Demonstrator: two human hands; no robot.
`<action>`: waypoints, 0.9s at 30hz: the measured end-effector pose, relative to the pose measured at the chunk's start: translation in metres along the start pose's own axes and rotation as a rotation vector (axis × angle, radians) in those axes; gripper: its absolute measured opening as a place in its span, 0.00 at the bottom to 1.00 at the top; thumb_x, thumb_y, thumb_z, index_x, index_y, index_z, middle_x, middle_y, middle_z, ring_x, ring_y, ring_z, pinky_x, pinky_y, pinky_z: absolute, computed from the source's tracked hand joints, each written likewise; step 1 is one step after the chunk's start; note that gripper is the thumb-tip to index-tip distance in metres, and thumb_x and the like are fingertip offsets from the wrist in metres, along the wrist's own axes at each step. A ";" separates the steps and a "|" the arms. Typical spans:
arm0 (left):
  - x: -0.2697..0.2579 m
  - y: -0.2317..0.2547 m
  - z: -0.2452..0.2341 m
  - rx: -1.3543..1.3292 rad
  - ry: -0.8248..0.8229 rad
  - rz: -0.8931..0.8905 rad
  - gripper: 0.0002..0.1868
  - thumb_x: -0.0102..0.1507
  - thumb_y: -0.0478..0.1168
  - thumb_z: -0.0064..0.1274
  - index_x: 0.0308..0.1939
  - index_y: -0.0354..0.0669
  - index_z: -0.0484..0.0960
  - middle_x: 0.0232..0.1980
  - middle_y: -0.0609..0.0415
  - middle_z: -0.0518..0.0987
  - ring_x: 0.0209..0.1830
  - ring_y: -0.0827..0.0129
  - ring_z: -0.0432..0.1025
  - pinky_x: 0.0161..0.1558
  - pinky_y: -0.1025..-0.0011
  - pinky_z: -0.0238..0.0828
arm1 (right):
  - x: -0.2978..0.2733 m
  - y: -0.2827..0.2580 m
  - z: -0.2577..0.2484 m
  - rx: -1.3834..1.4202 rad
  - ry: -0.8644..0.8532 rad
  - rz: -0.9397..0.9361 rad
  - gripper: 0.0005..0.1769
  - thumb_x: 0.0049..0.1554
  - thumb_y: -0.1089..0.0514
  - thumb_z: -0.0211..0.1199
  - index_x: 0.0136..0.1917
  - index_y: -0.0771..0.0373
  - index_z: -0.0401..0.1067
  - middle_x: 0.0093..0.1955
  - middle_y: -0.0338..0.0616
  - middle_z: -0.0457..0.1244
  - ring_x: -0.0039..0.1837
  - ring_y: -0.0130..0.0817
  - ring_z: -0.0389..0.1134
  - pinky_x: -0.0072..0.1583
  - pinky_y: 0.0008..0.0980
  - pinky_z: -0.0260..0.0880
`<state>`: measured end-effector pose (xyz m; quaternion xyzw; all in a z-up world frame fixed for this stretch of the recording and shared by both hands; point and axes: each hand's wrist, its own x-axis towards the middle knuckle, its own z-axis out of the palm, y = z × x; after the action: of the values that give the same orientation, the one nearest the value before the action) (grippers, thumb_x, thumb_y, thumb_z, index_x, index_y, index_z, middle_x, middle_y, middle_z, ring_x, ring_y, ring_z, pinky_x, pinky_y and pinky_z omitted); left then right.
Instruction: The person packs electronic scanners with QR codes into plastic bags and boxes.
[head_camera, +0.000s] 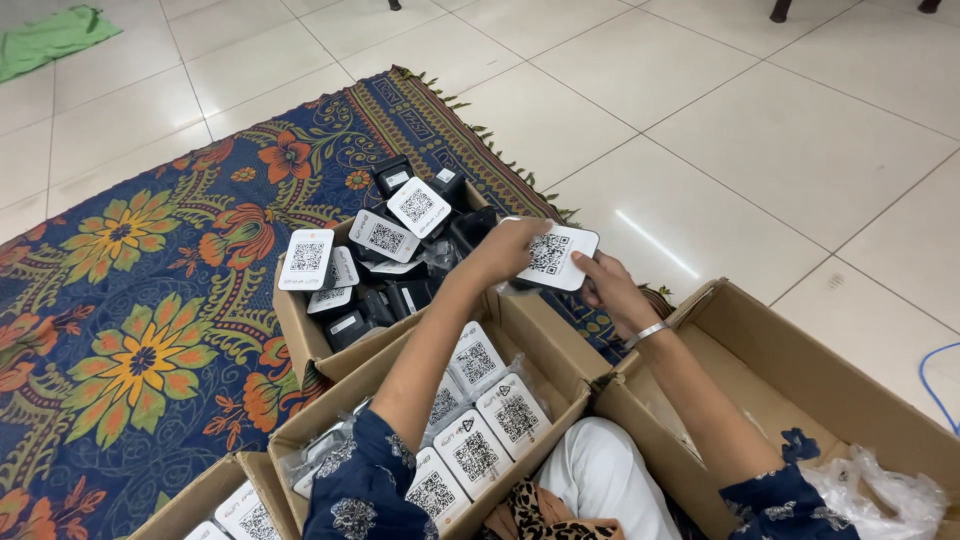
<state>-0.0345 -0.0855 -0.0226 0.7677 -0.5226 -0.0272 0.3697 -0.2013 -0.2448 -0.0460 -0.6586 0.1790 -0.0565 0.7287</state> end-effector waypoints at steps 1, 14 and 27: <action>0.001 0.011 0.005 -0.001 -0.002 0.003 0.30 0.54 0.23 0.48 0.62 0.37 0.79 0.56 0.37 0.81 0.55 0.50 0.78 0.57 0.62 0.73 | -0.002 -0.002 0.003 0.001 0.003 -0.001 0.19 0.67 0.44 0.54 0.49 0.62 0.66 0.34 0.33 0.55 0.33 0.22 0.52 0.34 0.24 0.53; -0.003 0.102 0.066 0.122 -0.184 0.275 0.28 0.61 0.28 0.46 0.67 0.28 0.70 0.73 0.34 0.68 0.68 0.45 0.69 0.68 0.60 0.65 | 0.073 0.118 -0.012 -0.272 -0.169 -0.535 0.24 0.69 0.56 0.39 0.75 0.65 0.59 0.73 0.51 0.59 0.69 0.37 0.60 0.70 0.37 0.56; -0.033 0.122 -0.022 0.658 -0.565 -0.198 0.15 0.60 0.34 0.55 0.50 0.36 0.86 0.56 0.41 0.82 0.59 0.52 0.77 0.59 0.59 0.75 | 0.156 0.177 -0.007 -1.071 -0.598 -0.573 0.21 0.47 0.55 0.72 0.52 0.64 0.75 0.52 0.52 0.70 0.55 0.45 0.70 0.59 0.41 0.71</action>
<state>-0.1352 -0.0686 0.0542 0.8534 -0.5079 -0.1035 -0.0561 -0.0857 -0.2783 -0.2492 -0.9375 -0.2089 0.0336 0.2764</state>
